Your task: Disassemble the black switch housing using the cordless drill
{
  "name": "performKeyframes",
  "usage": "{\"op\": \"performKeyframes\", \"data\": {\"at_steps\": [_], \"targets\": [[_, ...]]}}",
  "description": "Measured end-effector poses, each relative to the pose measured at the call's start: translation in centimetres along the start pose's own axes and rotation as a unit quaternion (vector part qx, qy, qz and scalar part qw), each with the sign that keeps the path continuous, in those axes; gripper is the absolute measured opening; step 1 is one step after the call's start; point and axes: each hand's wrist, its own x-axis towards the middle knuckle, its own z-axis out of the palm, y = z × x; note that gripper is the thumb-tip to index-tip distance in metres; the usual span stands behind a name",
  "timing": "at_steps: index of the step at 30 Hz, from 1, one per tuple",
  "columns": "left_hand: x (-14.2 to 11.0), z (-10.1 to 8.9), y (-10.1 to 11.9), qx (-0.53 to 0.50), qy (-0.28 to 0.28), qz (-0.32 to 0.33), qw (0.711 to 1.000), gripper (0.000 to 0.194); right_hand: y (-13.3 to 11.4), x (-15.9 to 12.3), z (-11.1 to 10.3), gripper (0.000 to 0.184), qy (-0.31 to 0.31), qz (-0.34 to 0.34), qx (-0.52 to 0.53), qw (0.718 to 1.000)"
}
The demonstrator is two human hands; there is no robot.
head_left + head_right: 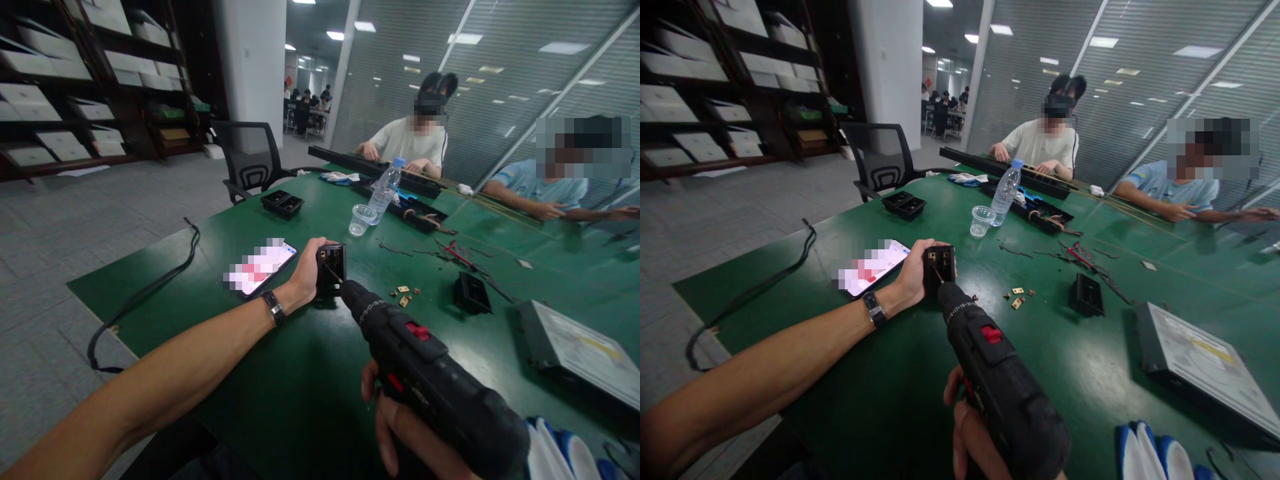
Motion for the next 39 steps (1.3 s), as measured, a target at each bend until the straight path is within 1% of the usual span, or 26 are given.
{"op": "performKeyframes", "data": {"at_steps": [3, 4, 5, 7, 9, 11, 14, 17, 19, 22, 24, 25, 26, 27, 30, 33, 34, 35, 36, 37, 39], "targets": [[0.0, 0.0, -0.2, 0.0, -0.01, 0.0, 1.0, 0.04, -1.5, 0.8, -1.0, 0.065, -0.047, 0.035, 0.01, 0.998], [0.1, -0.1, -0.2, -0.001, -0.014, 0.0, 1.0, 0.04, -1.8, 1.1, -1.4, 0.062, -0.092, 0.073, 0.01, 0.993], [0.1, -0.1, -0.3, -0.002, -0.018, -0.001, 1.0, 0.041, -2.0, 1.4, -1.6, 0.059, -0.117, 0.098, 0.009, 0.988], [0.1, -0.1, -0.4, -0.003, -0.023, -0.004, 1.0, 0.041, -1.6, 1.5, -1.7, 0.06, -0.089, 0.085, 0.009, 0.992], [-0.1, 0.0, -0.4, -0.004, -0.025, -0.007, 1.0, 0.04, -0.8, 1.2, -1.3, 0.063, -0.035, 0.042, -0.004, 0.999], [-0.3, 0.2, -0.2, -0.004, -0.024, -0.01, 1.0, 0.04, 0.2, 0.6, -0.5, 0.063, 0.001, 0.01, -0.015, 1.0], [-0.6, 0.4, 0.0, -0.005, -0.022, -0.018, 1.0, 0.039, 1.2, -0.1, 0.4, 0.066, 0.02, -0.025, -0.02, 0.999], [-0.7, 0.4, 0.1, -0.004, -0.024, -0.016, 1.0, 0.039, 1.3, -0.2, 0.2, 0.063, 0.019, -0.034, -0.019, 0.999], [-0.6, 0.4, 0.0, -0.002, -0.027, -0.013, 1.0, 0.038, 1.0, 0.1, -0.5, 0.06, -0.003, -0.006, -0.013, 1.0], [-0.5, 0.4, -0.1, -0.001, -0.034, -0.013, 0.999, 0.038, -0.4, 1.1, -1.9, 0.061, -0.06, 0.057, 0.014, 0.996], [-0.5, 0.3, -0.1, -0.002, -0.036, -0.015, 0.999, 0.039, -1.6, 1.8, -2.6, 0.061, -0.105, 0.098, 0.029, 0.989], [-0.5, 0.3, -0.1, -0.001, -0.034, -0.016, 0.999, 0.039, -2.1, 2.2, -2.9, 0.061, -0.138, 0.13, 0.022, 0.982], [-0.4, 0.3, -0.1, 0.0, -0.031, -0.018, 0.999, 0.039, -2.5, 2.4, -3.1, 0.061, -0.156, 0.154, 0.014, 0.975], [-0.4, 0.3, -0.1, 0.001, -0.028, -0.02, 0.999, 0.039, -2.7, 2.6, -3.1, 0.061, -0.148, 0.153, 0.014, 0.977], [-0.3, 0.3, -0.2, 0.001, -0.024, -0.021, 0.999, 0.039, -2.2, 2.5, -2.7, 0.06, -0.104, 0.103, 0.019, 0.989], [-0.5, 0.4, -0.2, 0.012, -0.024, -0.009, 1.0, 0.038, -1.3, 1.4, -1.3, 0.062, -0.072, 0.092, 0.005, 0.993], [-0.6, 0.5, -0.2, 0.022, -0.022, 0.001, 1.0, 0.037, -1.1, 0.9, -0.6, 0.064, -0.048, 0.085, -0.005, 0.995], [-0.8, 0.6, -0.2, 0.036, -0.021, 0.013, 0.999, 0.037, -1.2, 0.3, 0.1, 0.067, -0.014, 0.063, -0.015, 0.998], [-1.0, 0.7, -0.2, 0.048, -0.02, 0.026, 0.998, 0.036, -1.3, -0.3, 0.9, 0.07, 0.032, 0.024, -0.029, 0.999], [-1.1, 0.8, -0.2, 0.054, -0.017, 0.035, 0.998, 0.034, -1.6, -1.0, 1.6, 0.07, 0.074, -0.009, -0.052, 0.996], [-1.4, 0.9, -0.2, 0.054, -0.012, 0.044, 0.997, 0.032, -2.3, -2.1, 2.7, 0.063, 0.133, -0.023, -0.093, 0.986]]}}
